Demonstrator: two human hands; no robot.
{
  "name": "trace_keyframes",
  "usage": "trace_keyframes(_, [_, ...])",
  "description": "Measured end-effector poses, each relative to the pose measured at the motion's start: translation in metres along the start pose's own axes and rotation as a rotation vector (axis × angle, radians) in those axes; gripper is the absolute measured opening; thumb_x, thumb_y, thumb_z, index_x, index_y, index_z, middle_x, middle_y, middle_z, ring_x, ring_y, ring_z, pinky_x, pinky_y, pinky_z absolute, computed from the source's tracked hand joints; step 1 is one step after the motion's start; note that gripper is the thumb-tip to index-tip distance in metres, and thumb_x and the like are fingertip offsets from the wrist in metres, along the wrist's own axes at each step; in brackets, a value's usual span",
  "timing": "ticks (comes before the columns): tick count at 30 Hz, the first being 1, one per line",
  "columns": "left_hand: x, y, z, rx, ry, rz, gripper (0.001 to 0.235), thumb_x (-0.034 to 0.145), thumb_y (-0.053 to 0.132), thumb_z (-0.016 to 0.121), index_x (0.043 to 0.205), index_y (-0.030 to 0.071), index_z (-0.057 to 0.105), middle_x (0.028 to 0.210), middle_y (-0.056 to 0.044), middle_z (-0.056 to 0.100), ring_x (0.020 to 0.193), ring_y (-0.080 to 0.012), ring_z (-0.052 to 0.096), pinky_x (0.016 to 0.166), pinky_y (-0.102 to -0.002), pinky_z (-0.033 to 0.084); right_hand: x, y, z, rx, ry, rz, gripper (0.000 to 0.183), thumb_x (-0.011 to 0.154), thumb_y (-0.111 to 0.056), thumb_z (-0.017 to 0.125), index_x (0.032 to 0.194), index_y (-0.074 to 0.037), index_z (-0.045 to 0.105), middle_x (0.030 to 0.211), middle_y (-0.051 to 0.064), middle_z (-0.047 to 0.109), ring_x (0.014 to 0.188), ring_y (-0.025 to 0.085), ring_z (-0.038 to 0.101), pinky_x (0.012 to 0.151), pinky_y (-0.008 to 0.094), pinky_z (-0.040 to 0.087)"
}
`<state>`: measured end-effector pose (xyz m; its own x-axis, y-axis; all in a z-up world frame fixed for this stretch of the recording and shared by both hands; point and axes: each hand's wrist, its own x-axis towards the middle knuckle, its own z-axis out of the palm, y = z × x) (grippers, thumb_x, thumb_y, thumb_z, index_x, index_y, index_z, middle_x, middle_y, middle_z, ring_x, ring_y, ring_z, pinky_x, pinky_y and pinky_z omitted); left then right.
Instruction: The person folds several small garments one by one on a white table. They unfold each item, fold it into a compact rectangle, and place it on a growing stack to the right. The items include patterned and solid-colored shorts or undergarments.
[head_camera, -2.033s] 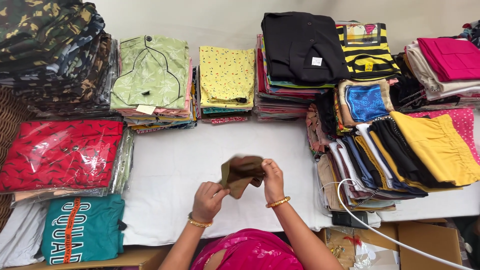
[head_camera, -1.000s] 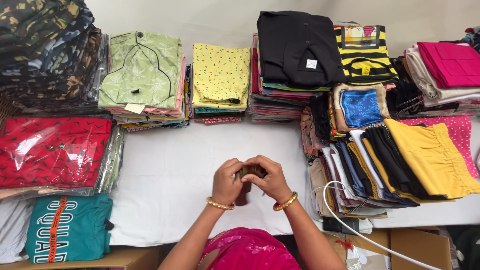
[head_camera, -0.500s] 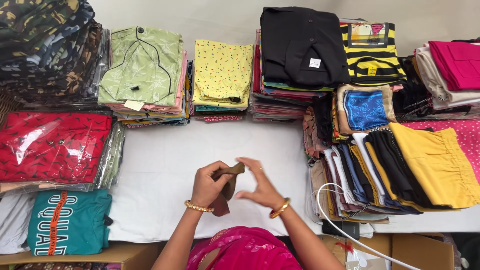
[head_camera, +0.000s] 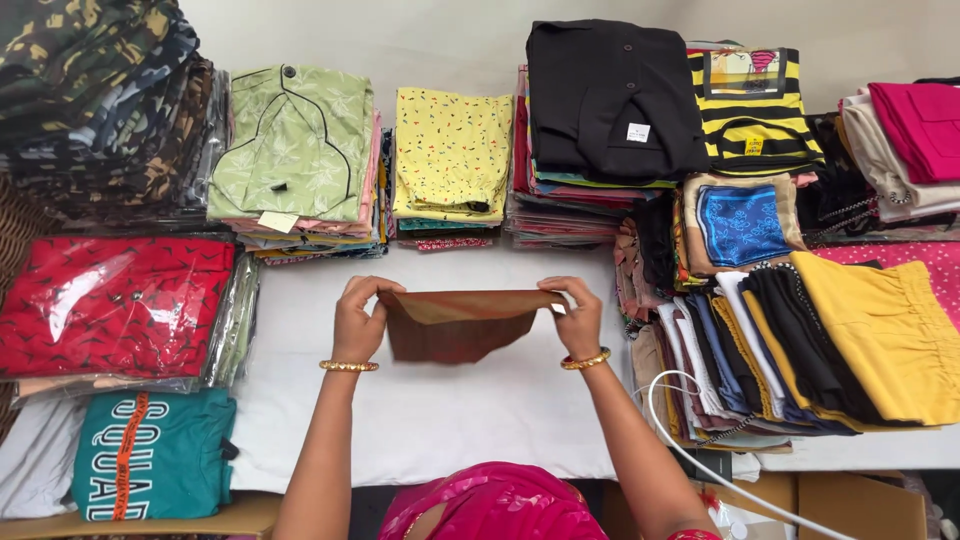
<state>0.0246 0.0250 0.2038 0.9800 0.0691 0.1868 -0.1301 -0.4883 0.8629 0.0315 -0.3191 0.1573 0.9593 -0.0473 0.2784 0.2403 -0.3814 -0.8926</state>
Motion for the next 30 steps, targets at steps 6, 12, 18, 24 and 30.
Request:
trace_keyframes(6, [-0.024, -0.037, 0.007, -0.026, -0.153, 0.236, 0.034, 0.073, -0.013, 0.068, 0.093, 0.013, 0.077, 0.100, -0.001, 0.076, 0.111, -0.0241, 0.065, 0.097, -0.035, 0.053, -0.048, 0.010, -0.010, -0.096, 0.047, -0.175, 0.034, 0.070, 0.021, 0.063, 0.092, -0.004, 0.070, 0.109, 0.009, 0.076, 0.117, 0.028, 0.069, 0.100, 0.036, 0.054])
trace_keyframes(12, [-0.092, -0.126, 0.048, 0.113, -0.477, 0.105, 0.032, 0.065, -0.009, 0.070, 0.086, 0.015, 0.075, 0.109, 0.003, 0.076, 0.120, -0.0258, 0.061, 0.103, -0.040, 0.048, -0.136, 0.079, 0.010, -0.255, -0.240, 0.024, 0.035, 0.060, 0.017, 0.062, 0.085, -0.006, 0.067, 0.114, 0.005, 0.076, 0.123, 0.029, 0.065, 0.101, 0.041, 0.052])
trace_keyframes(18, [-0.129, -0.158, 0.061, 0.495, -0.676, 0.121, 0.026, 0.072, 0.004, 0.068, 0.095, 0.014, 0.074, 0.130, 0.002, 0.064, 0.134, -0.0247, 0.044, 0.116, -0.059, 0.022, -0.174, 0.095, 0.017, -0.452, -0.438, 0.139, 0.033, 0.062, 0.012, 0.064, 0.086, -0.009, 0.069, 0.126, 0.002, 0.071, 0.131, 0.027, 0.055, 0.100, 0.042, 0.045])
trace_keyframes(24, [-0.137, -0.149, 0.043, 0.526, -0.695, 0.135, 0.028, 0.067, 0.002, 0.066, 0.089, 0.016, 0.077, 0.134, -0.004, 0.061, 0.130, -0.0260, 0.044, 0.114, -0.059, 0.022, -0.188, 0.114, 0.006, -0.465, -0.422, 0.109, 0.024, 0.069, 0.008, 0.065, 0.085, -0.010, 0.072, 0.122, 0.004, 0.072, 0.123, 0.028, 0.058, 0.100, 0.042, 0.048])
trace_keyframes(30, [-0.128, -0.154, 0.080, 0.459, -0.441, -0.056, 0.019, 0.086, 0.006, 0.057, 0.089, 0.013, 0.074, 0.099, -0.005, 0.068, 0.105, -0.0301, 0.062, 0.098, -0.041, 0.048, -0.164, 0.097, 0.031, -0.488, -0.149, 0.246, 0.036, 0.079, 0.006, 0.061, 0.109, -0.010, 0.072, 0.121, 0.008, 0.072, 0.120, 0.030, 0.063, 0.105, 0.041, 0.050])
